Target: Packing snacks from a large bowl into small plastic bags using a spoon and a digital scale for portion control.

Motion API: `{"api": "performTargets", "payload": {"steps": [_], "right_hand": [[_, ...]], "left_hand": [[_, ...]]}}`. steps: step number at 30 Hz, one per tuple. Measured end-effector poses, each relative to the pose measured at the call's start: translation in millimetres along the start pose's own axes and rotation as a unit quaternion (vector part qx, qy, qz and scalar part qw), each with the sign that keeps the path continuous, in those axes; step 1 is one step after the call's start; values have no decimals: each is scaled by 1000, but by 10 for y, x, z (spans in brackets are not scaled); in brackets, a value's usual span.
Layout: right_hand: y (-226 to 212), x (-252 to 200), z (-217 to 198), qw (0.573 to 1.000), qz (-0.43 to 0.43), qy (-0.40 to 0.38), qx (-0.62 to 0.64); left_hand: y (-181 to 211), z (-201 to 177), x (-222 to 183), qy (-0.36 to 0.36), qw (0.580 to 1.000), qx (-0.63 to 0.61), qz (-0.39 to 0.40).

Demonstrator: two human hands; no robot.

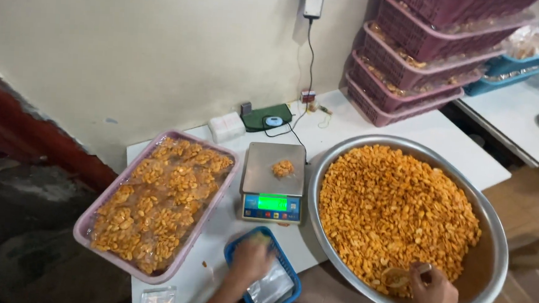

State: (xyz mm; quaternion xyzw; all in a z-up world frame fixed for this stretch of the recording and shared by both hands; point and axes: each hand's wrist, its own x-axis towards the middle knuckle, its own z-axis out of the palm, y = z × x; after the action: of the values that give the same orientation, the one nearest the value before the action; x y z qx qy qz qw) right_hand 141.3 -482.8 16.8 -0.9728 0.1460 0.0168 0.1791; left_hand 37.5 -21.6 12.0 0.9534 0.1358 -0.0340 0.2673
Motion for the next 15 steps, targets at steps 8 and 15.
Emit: {"api": "performTargets", "payload": {"steps": [8, 15], "right_hand": [[-93, 459, -954, 930, -209, 298, -41], [270, 662, -1, 873, -240, 293, -308]], "left_hand": [[-297, 622, -11, 97, 990, -7, 100], [-208, 232, -142, -61, 996, 67, 27]]}}
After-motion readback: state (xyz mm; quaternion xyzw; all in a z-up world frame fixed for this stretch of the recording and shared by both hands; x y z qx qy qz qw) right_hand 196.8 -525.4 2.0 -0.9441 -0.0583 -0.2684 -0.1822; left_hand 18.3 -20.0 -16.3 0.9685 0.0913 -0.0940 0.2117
